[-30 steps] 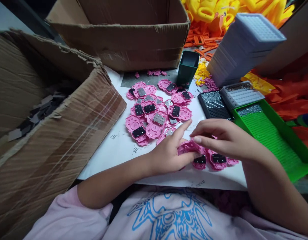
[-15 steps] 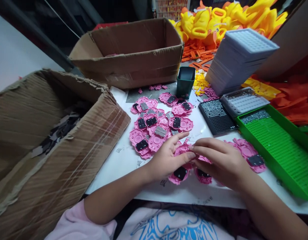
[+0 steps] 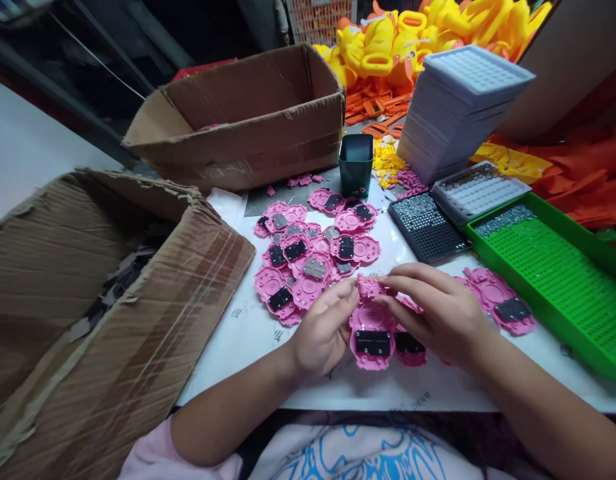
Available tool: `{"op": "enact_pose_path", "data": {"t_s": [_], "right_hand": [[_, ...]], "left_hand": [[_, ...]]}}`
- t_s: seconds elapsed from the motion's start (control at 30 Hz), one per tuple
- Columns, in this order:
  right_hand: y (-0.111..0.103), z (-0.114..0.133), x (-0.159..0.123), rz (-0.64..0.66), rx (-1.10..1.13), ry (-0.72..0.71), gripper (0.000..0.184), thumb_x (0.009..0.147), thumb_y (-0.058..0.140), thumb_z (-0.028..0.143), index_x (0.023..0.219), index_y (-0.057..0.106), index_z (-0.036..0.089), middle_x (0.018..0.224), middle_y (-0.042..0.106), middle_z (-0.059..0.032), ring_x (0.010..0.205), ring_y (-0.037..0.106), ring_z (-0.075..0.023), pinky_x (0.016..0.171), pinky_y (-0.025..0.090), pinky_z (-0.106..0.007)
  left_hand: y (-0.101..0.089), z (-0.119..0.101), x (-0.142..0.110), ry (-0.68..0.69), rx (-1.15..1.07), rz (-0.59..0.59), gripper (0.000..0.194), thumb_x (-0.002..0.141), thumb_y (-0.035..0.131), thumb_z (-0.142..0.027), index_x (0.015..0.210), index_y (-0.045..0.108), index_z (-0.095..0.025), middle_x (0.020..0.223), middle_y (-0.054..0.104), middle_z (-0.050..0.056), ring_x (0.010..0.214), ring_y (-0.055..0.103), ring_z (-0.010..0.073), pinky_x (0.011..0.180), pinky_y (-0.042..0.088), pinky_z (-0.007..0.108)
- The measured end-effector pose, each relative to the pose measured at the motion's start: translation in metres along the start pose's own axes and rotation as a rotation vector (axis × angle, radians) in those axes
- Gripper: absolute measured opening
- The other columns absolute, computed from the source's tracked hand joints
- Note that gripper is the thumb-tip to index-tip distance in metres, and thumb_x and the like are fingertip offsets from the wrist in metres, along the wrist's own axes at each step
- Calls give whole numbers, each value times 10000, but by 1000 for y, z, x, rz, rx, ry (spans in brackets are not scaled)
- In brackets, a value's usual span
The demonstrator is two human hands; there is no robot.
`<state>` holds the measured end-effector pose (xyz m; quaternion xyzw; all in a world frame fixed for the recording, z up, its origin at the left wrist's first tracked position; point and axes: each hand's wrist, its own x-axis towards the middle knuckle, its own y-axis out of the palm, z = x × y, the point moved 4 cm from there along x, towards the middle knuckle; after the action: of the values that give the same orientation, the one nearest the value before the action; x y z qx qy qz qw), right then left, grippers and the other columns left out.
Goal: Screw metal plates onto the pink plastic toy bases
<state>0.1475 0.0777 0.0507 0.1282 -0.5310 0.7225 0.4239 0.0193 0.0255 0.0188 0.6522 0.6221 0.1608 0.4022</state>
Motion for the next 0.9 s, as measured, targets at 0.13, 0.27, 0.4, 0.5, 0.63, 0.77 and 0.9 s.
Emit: {"op": "enact_pose_path", "data": {"t_s": [0.13, 0.27, 0.4, 0.5, 0.63, 0.77, 0.9], "right_hand": [[1, 1, 0, -5, -1, -14, 149, 849, 608, 148, 985, 604, 88, 894, 641, -118, 805, 614, -173, 701, 556, -314], [2, 4, -1, -29, -17, -31, 132, 854, 595, 145, 975, 603, 94, 867, 644, -114, 782, 607, -173, 667, 544, -315], [2, 5, 0, -40, -46, -53, 139, 850, 604, 153, 978, 605, 99, 871, 652, -116, 784, 613, -178, 663, 541, -314], [3, 5, -1, -44, -61, -62, 133, 856, 596, 156, 975, 607, 99, 870, 654, -117, 785, 614, -180, 664, 539, -313], [3, 5, -1, -42, -64, -65, 133, 860, 589, 161, 968, 612, 86, 868, 650, -123, 776, 610, -182, 650, 533, -311], [3, 7, -2, -43, -55, -90, 135, 847, 601, 147, 964, 614, 80, 867, 644, -123, 773, 601, -190, 637, 520, -321], [3, 10, -4, -58, 12, -105, 183, 816, 653, 151, 980, 613, 80, 862, 639, -114, 786, 593, -190, 654, 519, -334]], "left_hand": [[0, 1, 1, 25, 15, -37, 224, 813, 686, -320, 923, 631, -133, 723, 644, 7, 634, 607, 105, 647, 481, 220], [1, 1, 2, 78, 37, -51, 215, 807, 691, -335, 863, 630, -136, 720, 638, 9, 707, 622, 133, 723, 489, 257], [1, 2, 2, 80, 50, -21, 222, 847, 645, -341, 962, 638, -150, 826, 666, 35, 814, 641, 163, 783, 491, 285], [-1, 3, 2, 85, 70, 1, 213, 895, 580, -334, 1002, 636, -159, 889, 673, 49, 847, 643, 164, 797, 489, 287], [-7, 5, 1, 109, 172, 17, 223, 937, 510, -338, 1025, 623, -168, 939, 677, 51, 845, 639, 147, 793, 482, 272], [-10, 5, 0, 139, 332, 40, 249, 940, 493, -371, 1025, 620, -175, 1001, 679, 56, 866, 637, 146, 809, 479, 271], [-10, 2, -4, 228, 436, 47, 292, 943, 485, -362, 1119, 640, -188, 1132, 652, 80, 1030, 606, 191, 954, 447, 336]]}}
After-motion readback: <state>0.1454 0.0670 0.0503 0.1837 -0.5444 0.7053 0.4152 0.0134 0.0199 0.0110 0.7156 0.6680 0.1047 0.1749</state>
